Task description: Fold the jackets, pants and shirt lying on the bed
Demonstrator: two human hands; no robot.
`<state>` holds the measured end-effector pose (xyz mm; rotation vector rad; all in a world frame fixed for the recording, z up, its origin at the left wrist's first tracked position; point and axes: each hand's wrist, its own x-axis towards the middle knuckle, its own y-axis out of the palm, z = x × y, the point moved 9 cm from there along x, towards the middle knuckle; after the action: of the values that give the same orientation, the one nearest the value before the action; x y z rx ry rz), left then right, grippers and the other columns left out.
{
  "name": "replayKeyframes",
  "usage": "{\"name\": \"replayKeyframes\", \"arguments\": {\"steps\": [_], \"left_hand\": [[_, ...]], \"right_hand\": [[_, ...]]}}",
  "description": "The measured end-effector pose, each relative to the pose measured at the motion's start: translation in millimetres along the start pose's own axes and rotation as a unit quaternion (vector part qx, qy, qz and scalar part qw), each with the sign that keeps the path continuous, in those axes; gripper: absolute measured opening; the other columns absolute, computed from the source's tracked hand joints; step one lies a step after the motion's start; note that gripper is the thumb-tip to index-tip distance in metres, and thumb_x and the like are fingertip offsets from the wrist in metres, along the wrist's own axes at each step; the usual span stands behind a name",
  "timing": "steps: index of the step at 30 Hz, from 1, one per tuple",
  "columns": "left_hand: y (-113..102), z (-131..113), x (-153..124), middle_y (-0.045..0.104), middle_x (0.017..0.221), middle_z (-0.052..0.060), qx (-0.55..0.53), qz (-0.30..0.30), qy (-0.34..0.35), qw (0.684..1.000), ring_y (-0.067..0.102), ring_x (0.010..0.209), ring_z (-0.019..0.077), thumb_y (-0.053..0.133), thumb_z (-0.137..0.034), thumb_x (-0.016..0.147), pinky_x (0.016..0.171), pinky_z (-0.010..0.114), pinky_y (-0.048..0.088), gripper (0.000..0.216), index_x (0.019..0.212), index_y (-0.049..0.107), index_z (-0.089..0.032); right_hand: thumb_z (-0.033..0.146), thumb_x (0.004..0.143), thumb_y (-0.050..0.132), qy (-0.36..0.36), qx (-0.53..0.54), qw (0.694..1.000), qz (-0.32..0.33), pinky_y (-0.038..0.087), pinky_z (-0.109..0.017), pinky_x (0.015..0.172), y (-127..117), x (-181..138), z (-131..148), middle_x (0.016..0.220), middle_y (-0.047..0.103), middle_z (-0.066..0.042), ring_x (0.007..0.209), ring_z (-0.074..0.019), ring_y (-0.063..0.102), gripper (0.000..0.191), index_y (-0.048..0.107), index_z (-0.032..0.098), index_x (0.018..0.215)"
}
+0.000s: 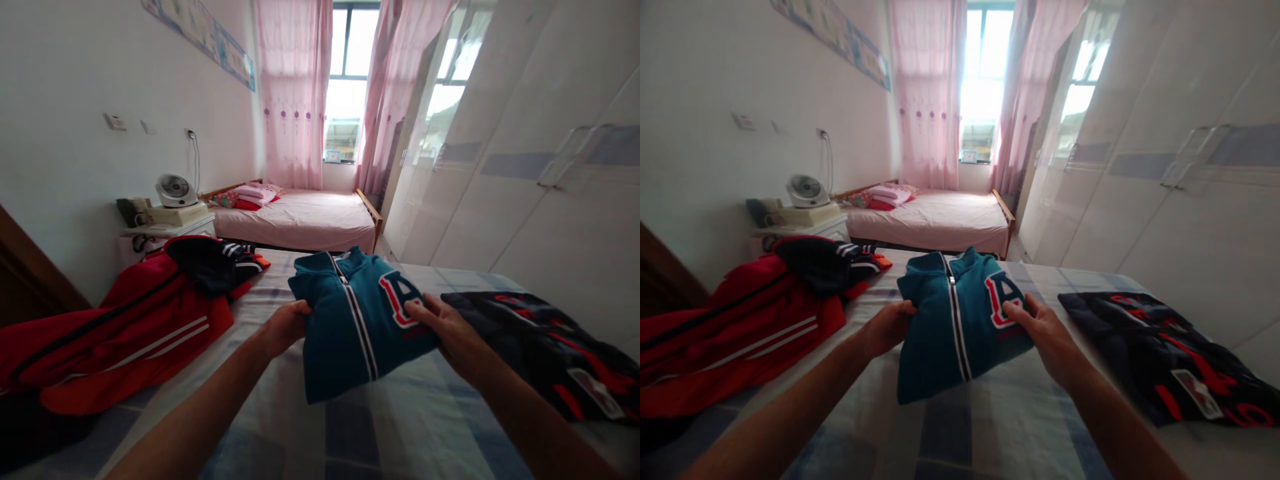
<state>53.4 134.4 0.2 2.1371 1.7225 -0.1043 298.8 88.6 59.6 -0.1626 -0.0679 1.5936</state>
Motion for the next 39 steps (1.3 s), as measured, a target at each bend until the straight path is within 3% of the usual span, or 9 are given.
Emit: {"name": "replayKeyframes", "arguments": {"steps": [4,6,10,14,18,22,29,36,39], "left_hand": [[-18.3,13.7,10.2,0.068,0.085,0.009,0.195,-0.064,0.029,0.978,0.063,0.088,0.0257,0.052,-0.014,0.068,0.080,0.037,0.047,0.036,0.103,0.060,-0.013],[-18.9,-6.5,2.1,0.063,0.109,0.012,0.330,-0.118,0.123,0.929,0.055,0.109,0.0264,0.050,-0.015,0.074,0.093,0.040,0.041,0.046,0.120,0.052,-0.015],[43.1,-54.5,-28.9,0.053,0.128,0.012,0.579,-0.120,0.362,0.721,0.047,0.120,0.0236,0.045,-0.022,0.085,0.104,0.040,0.035,0.039,0.122,0.053,-0.015],[87.2,-46.1,-27.0,0.043,0.141,0.009,0.631,-0.073,0.406,0.657,0.034,0.133,0.0252,0.044,-0.033,0.089,0.109,0.046,0.028,0.040,0.127,0.052,-0.021],[77.1,-4.8,-1.4,0.039,0.144,0.009,0.655,-0.070,0.363,0.659,0.030,0.135,0.0272,0.041,-0.042,0.090,0.109,0.053,0.025,0.047,0.133,0.045,-0.024],[58.0,16.0,10.2,0.036,0.146,0.009,0.640,-0.085,0.358,0.675,0.026,0.137,0.0232,0.035,-0.041,0.092,0.112,0.049,0.021,0.050,0.138,0.039,-0.021],[44.4,10.8,18.2,0.035,0.146,0.013,0.608,-0.149,0.333,0.705,0.023,0.138,0.0262,0.037,-0.044,0.090,0.113,0.050,0.018,0.056,0.136,0.042,-0.012],[-0.6,16.2,41.9,0.034,0.146,0.014,0.515,-0.209,0.265,0.788,0.022,0.139,0.0243,0.030,-0.042,0.092,0.113,0.044,0.021,0.056,0.137,0.039,-0.009],[-13.3,17.7,48.3,0.039,0.143,0.015,0.489,-0.217,0.255,0.805,0.028,0.136,0.0226,0.029,-0.041,0.091,0.113,0.039,0.021,0.056,0.134,0.041,-0.007]], "right_hand": [[0.053,0.075,0.055,0.054,-0.199,0.979,-0.012,0.054,-0.036,0.069,-29.3,-20.2,-57.3,0.093,0.069,-0.010,0.080,-0.0241,0.066,0.051,0.056,0.017,0.110],[0.053,0.075,0.052,0.019,-0.280,0.956,-0.081,0.053,-0.038,0.073,-50.4,-21.7,-57.8,0.099,0.067,-0.012,0.086,-0.0257,0.065,0.052,0.056,0.016,0.113],[0.051,0.083,0.044,-0.102,-0.336,0.923,-0.158,0.045,-0.041,0.092,-49.6,-14.0,-12.9,0.125,0.056,-0.014,0.113,-0.0264,0.054,0.053,0.051,0.017,0.123],[0.047,0.088,0.038,-0.209,-0.397,0.886,-0.117,0.031,-0.043,0.107,4.1,5.4,16.1,0.139,0.045,-0.010,0.129,-0.0231,0.039,0.052,0.044,0.019,0.133],[0.048,0.089,0.039,-0.170,-0.485,0.857,-0.032,0.022,-0.046,0.110,44.2,31.5,-28.8,0.147,0.035,-0.008,0.137,-0.0251,0.024,0.055,0.042,0.021,0.137],[0.050,0.090,0.035,-0.134,-0.508,0.851,-0.028,0.021,-0.047,0.110,42.3,43.9,-66.2,0.150,0.028,-0.007,0.138,-0.0253,0.022,0.058,0.038,0.020,0.140],[0.052,0.089,0.033,-0.093,-0.472,0.874,-0.066,0.023,-0.044,0.110,13.5,58.7,-75.0,0.146,0.034,-0.014,0.135,-0.0246,0.029,0.066,0.035,0.010,0.141],[0.050,0.089,0.032,-0.084,-0.432,0.895,-0.068,0.022,-0.041,0.111,2.3,65.7,-82.8,0.141,0.041,-0.016,0.132,-0.0241,0.035,0.066,0.041,0.004,0.136],[0.048,0.089,0.034,-0.077,-0.400,0.910,-0.082,0.021,-0.040,0.112,-0.1,64.4,-82.3,0.141,0.041,-0.016,0.132,-0.0240,0.034,0.064,0.042,0.004,0.135]]}}
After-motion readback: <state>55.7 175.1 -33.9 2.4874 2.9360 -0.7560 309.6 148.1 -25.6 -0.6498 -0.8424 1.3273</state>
